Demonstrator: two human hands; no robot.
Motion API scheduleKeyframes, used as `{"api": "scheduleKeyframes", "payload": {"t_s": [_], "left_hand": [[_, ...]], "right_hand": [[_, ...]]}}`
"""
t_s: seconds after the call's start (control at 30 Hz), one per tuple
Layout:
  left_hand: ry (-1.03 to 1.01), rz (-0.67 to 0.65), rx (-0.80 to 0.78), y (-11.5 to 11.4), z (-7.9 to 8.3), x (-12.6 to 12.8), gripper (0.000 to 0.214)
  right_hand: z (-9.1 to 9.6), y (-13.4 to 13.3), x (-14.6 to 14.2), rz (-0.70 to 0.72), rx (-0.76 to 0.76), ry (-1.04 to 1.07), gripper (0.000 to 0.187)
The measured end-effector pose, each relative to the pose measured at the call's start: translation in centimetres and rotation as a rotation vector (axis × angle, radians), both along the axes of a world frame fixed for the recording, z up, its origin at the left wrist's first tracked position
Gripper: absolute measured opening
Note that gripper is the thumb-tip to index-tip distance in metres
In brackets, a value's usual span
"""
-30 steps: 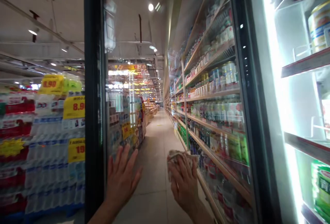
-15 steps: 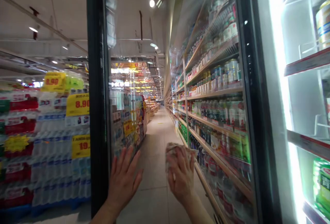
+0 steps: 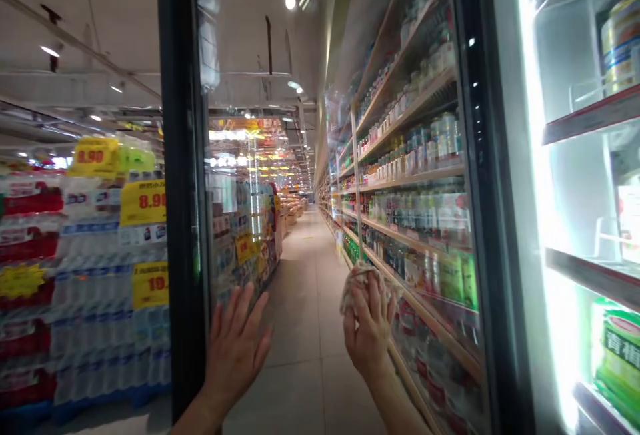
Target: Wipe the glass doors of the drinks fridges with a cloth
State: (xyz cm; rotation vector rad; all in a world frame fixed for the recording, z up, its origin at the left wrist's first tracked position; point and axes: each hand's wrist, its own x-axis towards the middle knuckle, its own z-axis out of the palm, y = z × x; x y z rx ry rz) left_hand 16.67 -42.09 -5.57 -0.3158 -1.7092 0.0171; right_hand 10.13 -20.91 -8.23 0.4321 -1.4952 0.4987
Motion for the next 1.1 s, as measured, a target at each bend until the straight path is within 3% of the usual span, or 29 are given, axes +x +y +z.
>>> {"api": "scheduleKeyframes", "payload": {"t_s": [0.07,0.2,0.27,0.33,0.4,0.43,0.57,0.6,0.63,0.77,0.83,0.97,1.03,1.1], "left_hand": [[0.010,0.002,-0.012,0.0,0.1,0.0,0.061],[0.002,0.000,-0.014,-0.1,0.2,0.0,0.064],[-0.007,-0.017,0.012,-0.1,0.1,0.0,0.063],[-0.008,-0.027,0.023,0.0,0.0,-0.1,0.063],[-0.005,-0.029,0.027,0.0,0.0,-0.1,0.063],[-0.005,-0.029,0.027,0.0,0.0,-0.1,0.063],[-0.012,-0.018,0.036,0.0,0.0,-0.1,0.063],[-0.013,-0.017,0.037,0.0,0.0,-0.1,0.063],[-0.013,-0.018,0.036,0.0,0.0,-0.1,0.063],[-0.014,-0.027,0.034,0.0,0.0,-0.1,0.063],[-0.011,-0.024,0.031,0.1,0.0,-0.1,0.062],[-0.019,-0.022,0.036,0.1,0.0,-0.1,0.062],[-0.017,-0.020,0.038,0.1,0.1,0.0,0.063],[-0.010,-0.013,0.031,0.1,0.1,0.0,0.064]], "right_hand": [[0.1,-0.3,0.3,0.014,0.031,-0.027,0.042],[0.1,0.3,0.2,0.122,0.294,-0.002,0.038],[0.2,2.1,-0.8,0.063,0.171,-0.011,0.040],[0.3,3.9,-1.8,-0.037,-0.070,-0.026,0.045],[-0.1,4.4,-1.9,-0.086,-0.199,-0.036,0.050],[-0.4,4.1,-1.7,-0.076,-0.170,-0.044,0.050],[-1.6,2.0,-0.3,0.094,0.255,-0.037,0.040],[-1.6,2.1,-0.3,0.107,0.279,-0.025,0.038],[-1.5,2.5,-0.6,0.093,0.238,-0.020,0.037],[-0.7,4.4,-1.8,-0.063,-0.165,-0.056,0.046],[-0.8,4.1,-1.6,-0.065,-0.135,-0.069,0.047],[-1.2,3.0,-0.9,0.055,0.227,-0.034,0.040],[-1.0,3.9,-1.5,0.022,0.156,-0.021,0.041],[-0.6,5.2,-2.3,-0.064,-0.058,-0.019,0.045]]}}
